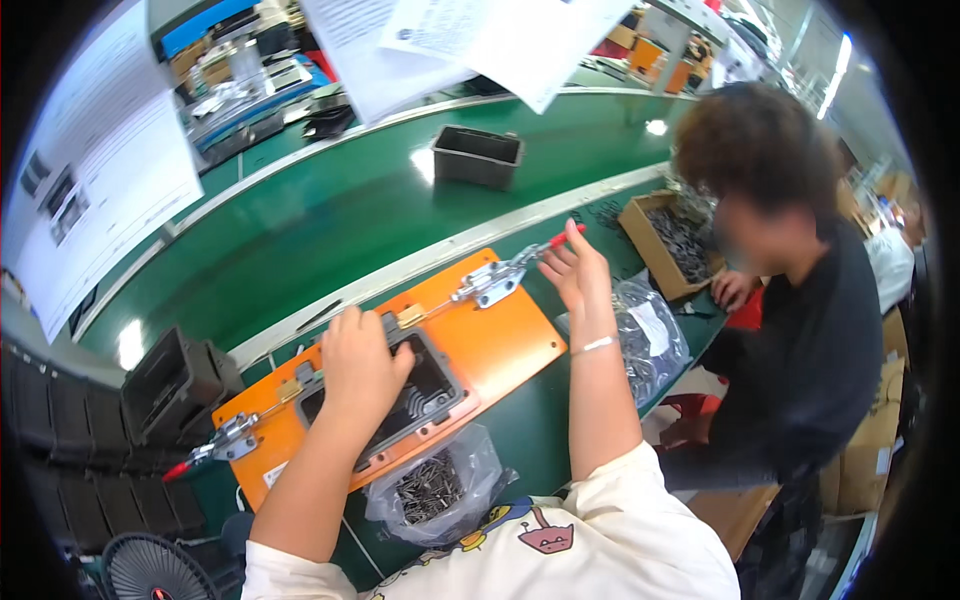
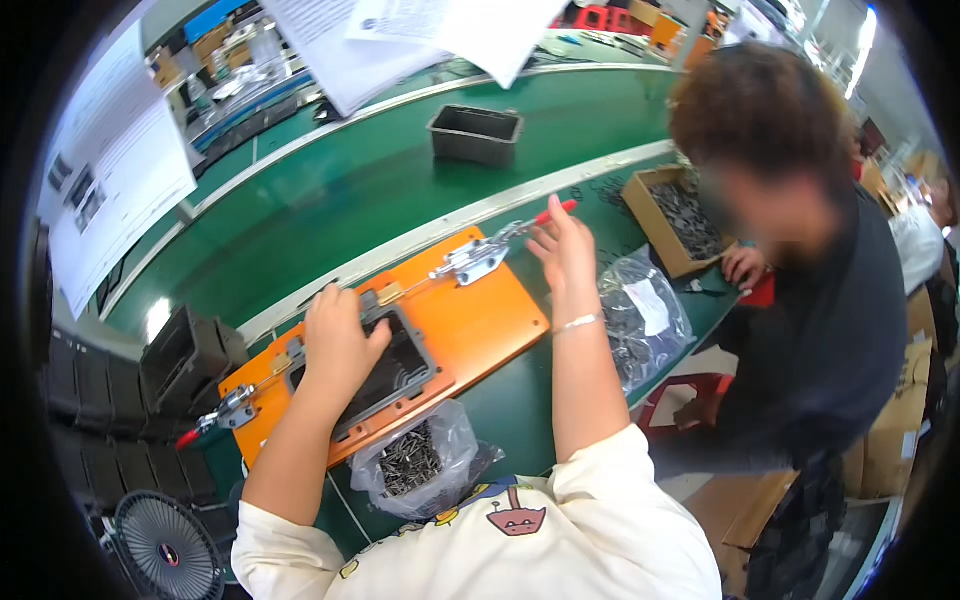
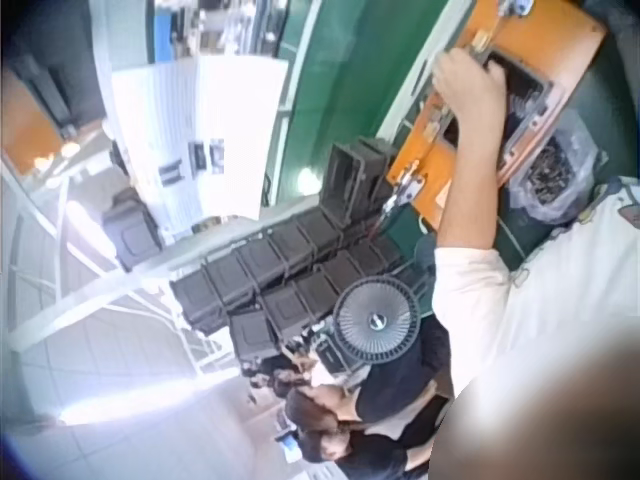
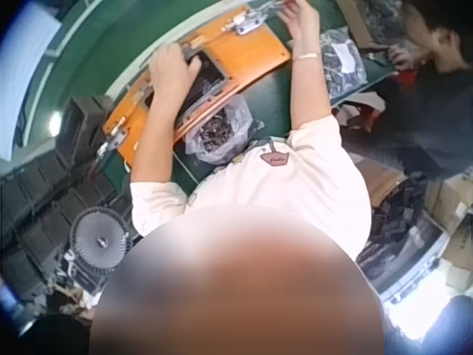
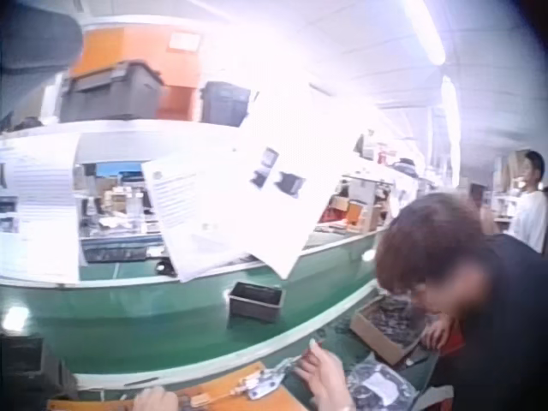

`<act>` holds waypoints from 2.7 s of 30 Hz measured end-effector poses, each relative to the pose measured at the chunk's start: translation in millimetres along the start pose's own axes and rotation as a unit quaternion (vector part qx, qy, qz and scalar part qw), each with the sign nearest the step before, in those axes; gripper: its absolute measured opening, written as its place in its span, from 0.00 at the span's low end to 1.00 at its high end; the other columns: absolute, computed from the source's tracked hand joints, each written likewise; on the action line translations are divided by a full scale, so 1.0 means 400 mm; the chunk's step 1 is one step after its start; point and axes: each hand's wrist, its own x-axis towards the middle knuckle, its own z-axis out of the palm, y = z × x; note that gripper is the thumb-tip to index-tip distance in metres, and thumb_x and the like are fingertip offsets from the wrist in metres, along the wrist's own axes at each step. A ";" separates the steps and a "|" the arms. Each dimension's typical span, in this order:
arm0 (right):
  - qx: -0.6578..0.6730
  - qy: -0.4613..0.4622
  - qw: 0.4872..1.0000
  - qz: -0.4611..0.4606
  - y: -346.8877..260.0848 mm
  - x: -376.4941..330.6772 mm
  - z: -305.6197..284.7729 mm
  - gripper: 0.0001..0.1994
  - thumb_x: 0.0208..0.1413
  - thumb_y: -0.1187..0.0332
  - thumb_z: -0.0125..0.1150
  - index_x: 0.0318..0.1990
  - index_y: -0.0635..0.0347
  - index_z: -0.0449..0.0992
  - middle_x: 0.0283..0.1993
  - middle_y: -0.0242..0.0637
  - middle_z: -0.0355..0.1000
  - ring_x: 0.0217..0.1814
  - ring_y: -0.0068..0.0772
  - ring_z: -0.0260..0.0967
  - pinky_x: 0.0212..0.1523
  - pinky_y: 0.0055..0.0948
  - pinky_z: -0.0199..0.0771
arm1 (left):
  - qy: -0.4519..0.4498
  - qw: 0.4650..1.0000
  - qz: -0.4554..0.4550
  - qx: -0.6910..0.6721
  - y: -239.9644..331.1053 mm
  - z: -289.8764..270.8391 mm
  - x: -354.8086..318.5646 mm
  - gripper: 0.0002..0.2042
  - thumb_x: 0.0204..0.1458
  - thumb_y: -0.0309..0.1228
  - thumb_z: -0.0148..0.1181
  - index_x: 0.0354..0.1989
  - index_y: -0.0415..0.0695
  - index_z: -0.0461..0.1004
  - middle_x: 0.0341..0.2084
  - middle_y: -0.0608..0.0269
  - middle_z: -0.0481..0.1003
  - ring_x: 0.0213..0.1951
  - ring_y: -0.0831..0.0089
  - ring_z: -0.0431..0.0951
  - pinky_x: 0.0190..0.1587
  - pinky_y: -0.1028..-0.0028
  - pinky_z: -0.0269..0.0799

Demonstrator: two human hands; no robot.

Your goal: Assembling plastic components using a workbench clamp and small fasteners on an industrial assembly line.

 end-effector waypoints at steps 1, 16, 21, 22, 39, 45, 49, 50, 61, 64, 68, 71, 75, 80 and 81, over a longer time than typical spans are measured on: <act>0.146 -0.019 0.986 0.078 -0.013 0.019 0.005 0.31 0.52 0.56 0.67 0.55 0.63 0.60 0.53 0.51 0.63 0.53 0.47 0.64 0.50 0.47 0.67 | 0.003 1.000 -0.001 -0.010 -0.003 0.006 -0.002 0.15 0.37 0.32 0.68 0.29 0.38 0.70 0.32 0.52 0.68 0.40 0.54 0.70 0.43 0.59 0.65; -0.645 -0.307 0.566 -0.411 0.035 -0.208 0.224 0.30 0.53 0.43 0.58 0.55 0.57 0.73 0.66 0.63 0.55 0.71 0.67 0.45 0.65 0.63 0.46 | 0.047 0.995 0.013 -0.081 -0.027 0.035 -0.005 0.15 0.36 0.28 0.69 0.28 0.37 0.68 0.27 0.52 0.68 0.35 0.52 0.70 0.38 0.60 0.66; -0.622 -0.282 0.582 -0.442 0.049 -0.183 0.204 0.29 0.53 0.45 0.60 0.53 0.61 0.73 0.65 0.63 0.56 0.70 0.66 0.47 0.64 0.56 0.52 | 0.049 0.996 0.010 -0.072 -0.018 0.008 -0.012 0.16 0.36 0.30 0.70 0.29 0.38 0.69 0.28 0.53 0.68 0.35 0.53 0.70 0.38 0.60 0.66; -0.514 -0.277 0.678 -0.447 0.036 -0.170 0.201 0.27 0.53 0.47 0.61 0.51 0.61 0.73 0.63 0.61 0.59 0.68 0.62 0.52 0.62 0.55 0.55 | 0.023 0.997 -0.005 -0.073 -0.013 0.000 -0.015 0.17 0.36 0.31 0.71 0.30 0.38 0.69 0.29 0.53 0.68 0.36 0.54 0.70 0.38 0.60 0.66; -0.607 -0.294 0.674 -0.303 0.115 -0.373 0.136 0.18 0.44 0.61 0.68 0.36 0.62 0.68 0.36 0.45 0.71 0.42 0.49 0.71 0.41 0.45 0.67 | 0.002 0.956 -0.242 -0.169 -0.113 -0.144 -0.270 0.16 0.45 0.25 0.67 0.23 0.39 0.60 0.18 0.64 0.62 0.21 0.79 0.62 0.23 0.77 0.59; -0.465 -0.305 0.732 -0.394 0.022 -0.416 0.143 0.14 0.44 0.69 0.64 0.38 0.60 0.70 0.32 0.42 0.69 0.35 0.44 0.70 0.34 0.38 0.69 | 0.082 0.950 -0.185 -0.239 -0.068 -0.253 -0.252 0.11 0.45 0.21 0.62 0.24 0.38 0.63 0.17 0.68 0.61 0.22 0.81 0.58 0.25 0.79 0.54; -0.361 -0.319 0.747 -0.459 -0.046 -0.466 0.125 0.17 0.42 0.76 0.64 0.44 0.63 0.71 0.27 0.36 0.65 0.23 0.29 0.65 0.25 0.25 0.65 | 0.091 0.950 -0.160 -0.251 -0.028 -0.243 -0.267 0.10 0.45 0.21 0.63 0.26 0.38 0.65 0.21 0.66 0.66 0.23 0.81 0.62 0.26 0.80 0.58; -0.340 -0.317 0.740 -0.485 -0.055 -0.479 0.121 0.18 0.40 0.78 0.65 0.43 0.65 0.71 0.25 0.35 0.63 0.21 0.26 0.62 0.23 0.24 0.63 | 0.084 0.955 -0.147 -0.243 -0.024 -0.232 -0.269 0.09 0.45 0.20 0.63 0.27 0.38 0.65 0.22 0.65 0.67 0.24 0.80 0.64 0.27 0.79 0.60; -0.292 -0.340 0.692 -0.566 -0.054 -0.526 0.091 0.19 0.35 0.81 0.64 0.41 0.69 0.73 0.18 0.31 0.61 0.17 0.26 0.57 0.20 0.23 0.55 | 0.089 0.936 -0.150 -0.306 -0.021 -0.174 -0.278 0.10 0.50 0.20 0.62 0.28 0.38 0.64 0.24 0.66 0.65 0.24 0.83 0.63 0.26 0.82 0.60; -0.295 -0.331 0.707 -0.551 -0.034 -0.523 0.089 0.21 0.36 0.81 0.64 0.43 0.70 0.72 0.19 0.32 0.62 0.18 0.24 0.59 0.20 0.21 0.56 | 0.097 0.936 -0.142 -0.307 -0.023 -0.183 -0.282 0.09 0.51 0.19 0.61 0.29 0.38 0.64 0.24 0.66 0.66 0.24 0.83 0.64 0.27 0.81 0.61; -0.275 -0.339 0.736 -0.518 -0.010 -0.527 0.084 0.22 0.36 0.82 0.64 0.46 0.70 0.71 0.21 0.31 0.63 0.19 0.21 0.59 0.21 0.19 0.56 | 0.109 0.939 -0.130 -0.298 -0.026 -0.185 -0.288 0.09 0.50 0.20 0.61 0.29 0.37 0.65 0.23 0.64 0.66 0.24 0.80 0.64 0.26 0.80 0.62; -0.263 -0.346 0.756 -0.489 -0.010 -0.523 0.081 0.24 0.38 0.82 0.63 0.49 0.70 0.70 0.21 0.29 0.63 0.20 0.18 0.57 0.21 0.17 0.55 | 0.113 0.944 -0.129 -0.283 -0.029 -0.184 -0.290 0.09 0.50 0.21 0.62 0.28 0.37 0.65 0.23 0.63 0.65 0.24 0.79 0.64 0.26 0.79 0.62; -0.307 -0.367 0.816 -0.325 -0.016 -0.461 0.107 0.22 0.47 0.78 0.62 0.53 0.68 0.69 0.24 0.25 0.62 0.23 0.13 0.56 0.24 0.15 0.55 | 0.090 0.945 -0.131 -0.288 -0.039 -0.183 -0.279 0.11 0.50 0.24 0.63 0.26 0.37 0.64 0.21 0.64 0.64 0.22 0.78 0.64 0.25 0.78 0.61; -0.277 -0.402 0.871 -0.063 0.025 -0.338 0.162 0.15 0.55 0.79 0.56 0.51 0.69 0.67 0.41 0.36 0.74 0.41 0.19 0.73 0.41 0.20 0.74 | 0.057 0.937 -0.166 -0.302 -0.057 -0.183 -0.243 0.13 0.50 0.27 0.63 0.24 0.38 0.63 0.17 0.63 0.64 0.20 0.78 0.63 0.23 0.77 0.60; -0.267 -0.422 0.863 -0.080 0.035 -0.330 0.161 0.15 0.55 0.79 0.56 0.51 0.69 0.67 0.41 0.36 0.74 0.41 0.19 0.73 0.41 0.20 0.74 | 0.050 0.936 -0.173 -0.304 -0.063 -0.186 -0.235 0.13 0.50 0.27 0.63 0.23 0.38 0.63 0.17 0.63 0.64 0.20 0.78 0.63 0.23 0.77 0.60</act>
